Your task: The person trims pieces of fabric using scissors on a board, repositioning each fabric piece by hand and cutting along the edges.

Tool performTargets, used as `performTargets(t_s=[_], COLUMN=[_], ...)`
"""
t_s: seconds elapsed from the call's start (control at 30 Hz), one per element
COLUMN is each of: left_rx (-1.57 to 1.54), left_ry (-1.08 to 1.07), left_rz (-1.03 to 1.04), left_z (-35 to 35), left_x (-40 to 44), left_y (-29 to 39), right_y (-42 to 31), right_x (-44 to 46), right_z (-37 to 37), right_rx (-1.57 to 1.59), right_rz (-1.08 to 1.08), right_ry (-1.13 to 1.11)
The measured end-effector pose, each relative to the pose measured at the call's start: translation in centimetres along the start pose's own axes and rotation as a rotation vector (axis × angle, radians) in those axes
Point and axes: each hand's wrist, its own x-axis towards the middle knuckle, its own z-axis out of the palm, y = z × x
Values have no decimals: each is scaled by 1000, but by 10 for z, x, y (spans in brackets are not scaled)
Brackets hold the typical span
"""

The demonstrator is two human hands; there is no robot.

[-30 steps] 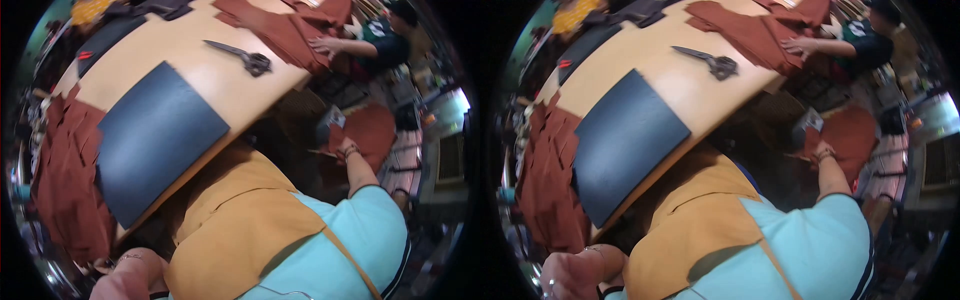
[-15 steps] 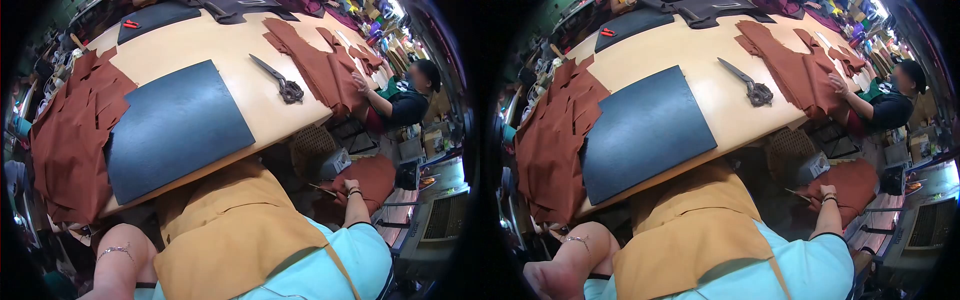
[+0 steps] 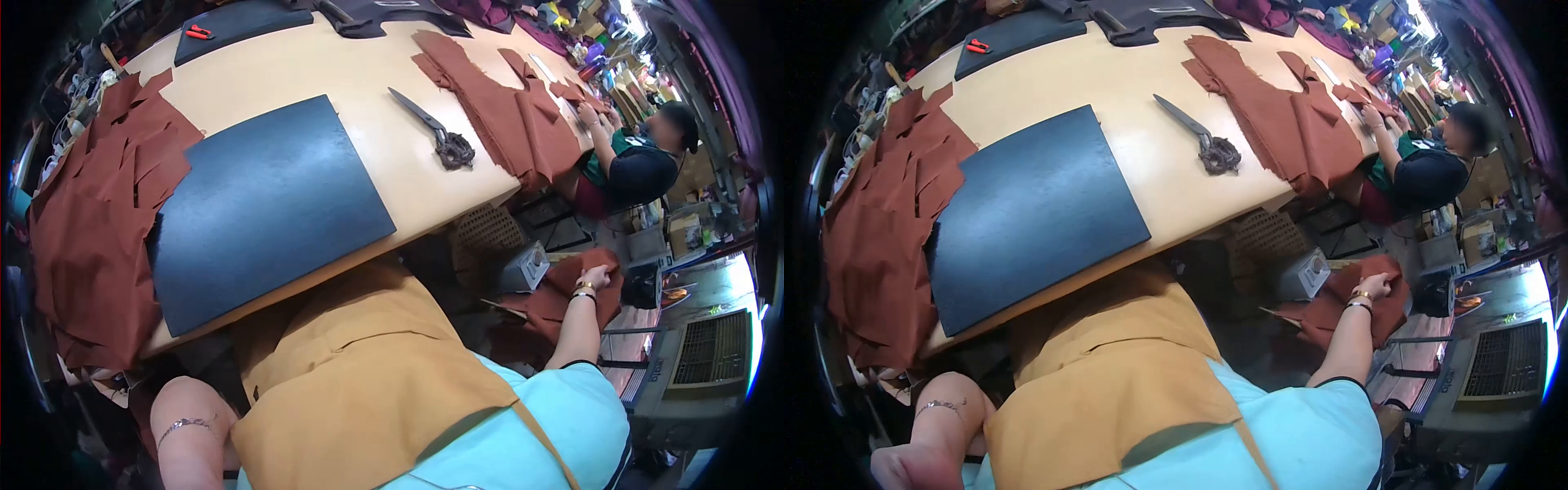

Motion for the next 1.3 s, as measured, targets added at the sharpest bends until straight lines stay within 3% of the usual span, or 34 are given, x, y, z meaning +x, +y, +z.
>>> performTargets(t_s=[0.07, 0.1, 0.13, 0.17, 0.27, 0.37, 0.4, 0.47, 0.5, 0.53, 0.6, 0.67, 0.73, 0.8, 0.87, 0.93, 1.03, 1.13, 1.2, 1.27, 1.3], left_rx=[-118, -204, -306, -413, -677, -842, -895, -1032, -1018, -1001, -997, -1028, -986, -902, -813, -625, -514, -425, -392, -386, -379], left_ry=[51, 88, 134, 186, 310, 254, 191, 114, 76, 40, 37, 105, 68, -23, -288, -763, -914, -1012, -1056, -1141, -1185], left_rz=[-62, -106, -157, -212, -412, -785, -970, -1464, -1608, -1752, -1953, -2077, -2032, -1934, -1734, -1602, -1492, -1427, -1393, -1332, -1298], left_z=[5, 11, 18, 28, 72, 135, 158, 188, 194, 196, 190, 180, 185, 189, 195, 190, 192, 188, 180, 167, 159], left_x=[-2, -2, -4, -9, -24, -43, -51, -71, -91, -111, -124, -121, -128, -123, -131, -114, -107, -99, -90, -77, -70], left_y=[9, 14, 22, 32, 60, 86, 96, 115, 130, 146, 149, 145, 146, 148, 151, 148, 154, 154, 154, 146, 142], right_y=[-40, -22, -46, -70, -173, -212, -194, -157, -155, -151, -110, -98, -94, -96, -95, -92, -92, -81, -74, -76, -81], right_x=[17, 57, 58, 34, -122, -288, -339, -440, -490, -518, -553, -556, -552, -550, -549, -552, -553, -548, -552, -551, -551], right_z=[24, 50, 63, 84, 131, 140, 133, 116, 82, 42, 10, -18, -28, -33, -30, -28, -25, -19, -12, -8, -10], right_rx=[-21, -376, -979, -910, -64, 276, 382, 454, 563, 265, 407, 331, 447, 374, 394, 398, 420, 405, 608, 612, 596], right_rz=[98, -304, -590, -749, -1086, -1294, -1270, -868, -489, -6, -105, -202, -666, -578, -564, -461, -405, 73, 232, 241, 384], right_ry=[23, 81, -122, -66, -115, -638, -1045, -1859, -2259, -2502, -2559, -2593, -2469, -2492, -2473, -2474, -2466, -2414, -2201, -2017, -1948])
